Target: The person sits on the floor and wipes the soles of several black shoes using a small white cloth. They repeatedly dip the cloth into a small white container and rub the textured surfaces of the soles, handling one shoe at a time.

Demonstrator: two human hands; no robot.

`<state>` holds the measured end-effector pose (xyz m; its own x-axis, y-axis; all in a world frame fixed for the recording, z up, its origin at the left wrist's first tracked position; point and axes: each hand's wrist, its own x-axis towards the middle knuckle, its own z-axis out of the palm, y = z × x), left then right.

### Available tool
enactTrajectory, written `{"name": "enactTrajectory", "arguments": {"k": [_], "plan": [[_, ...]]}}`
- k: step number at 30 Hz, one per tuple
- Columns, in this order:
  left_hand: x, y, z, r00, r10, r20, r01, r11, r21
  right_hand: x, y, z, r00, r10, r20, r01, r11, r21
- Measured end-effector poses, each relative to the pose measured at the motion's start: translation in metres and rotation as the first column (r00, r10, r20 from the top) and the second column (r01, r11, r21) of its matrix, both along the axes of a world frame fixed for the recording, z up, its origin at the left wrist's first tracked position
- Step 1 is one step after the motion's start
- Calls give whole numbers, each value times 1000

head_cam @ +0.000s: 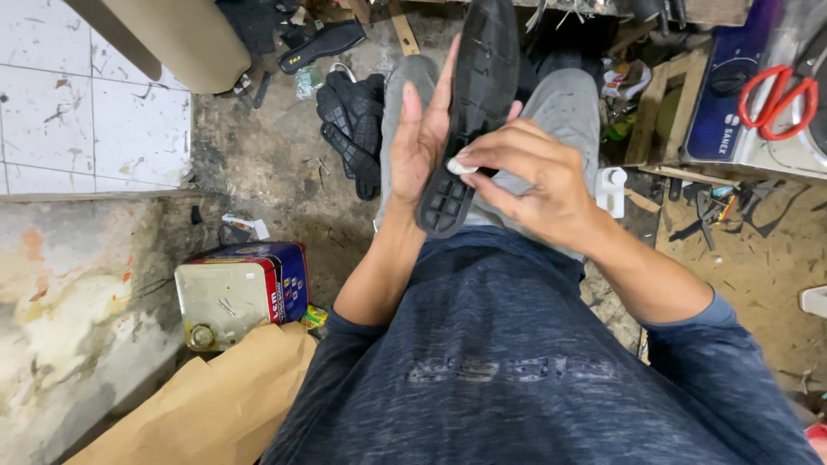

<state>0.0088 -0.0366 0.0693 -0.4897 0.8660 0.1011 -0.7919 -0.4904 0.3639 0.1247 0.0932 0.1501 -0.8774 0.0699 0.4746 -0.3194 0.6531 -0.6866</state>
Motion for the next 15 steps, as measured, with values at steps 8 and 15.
{"name": "enactTrajectory", "arguments": {"k": [8,15], "plan": [[16,4,-19,985,-72,154,62,996,70,-20,30,-9,974,-216,-68,220,973,63],[9,1,5,997,-40,68,42,999,-28,-1,4,-4,999,-42,-25,42,999,-5]]}}
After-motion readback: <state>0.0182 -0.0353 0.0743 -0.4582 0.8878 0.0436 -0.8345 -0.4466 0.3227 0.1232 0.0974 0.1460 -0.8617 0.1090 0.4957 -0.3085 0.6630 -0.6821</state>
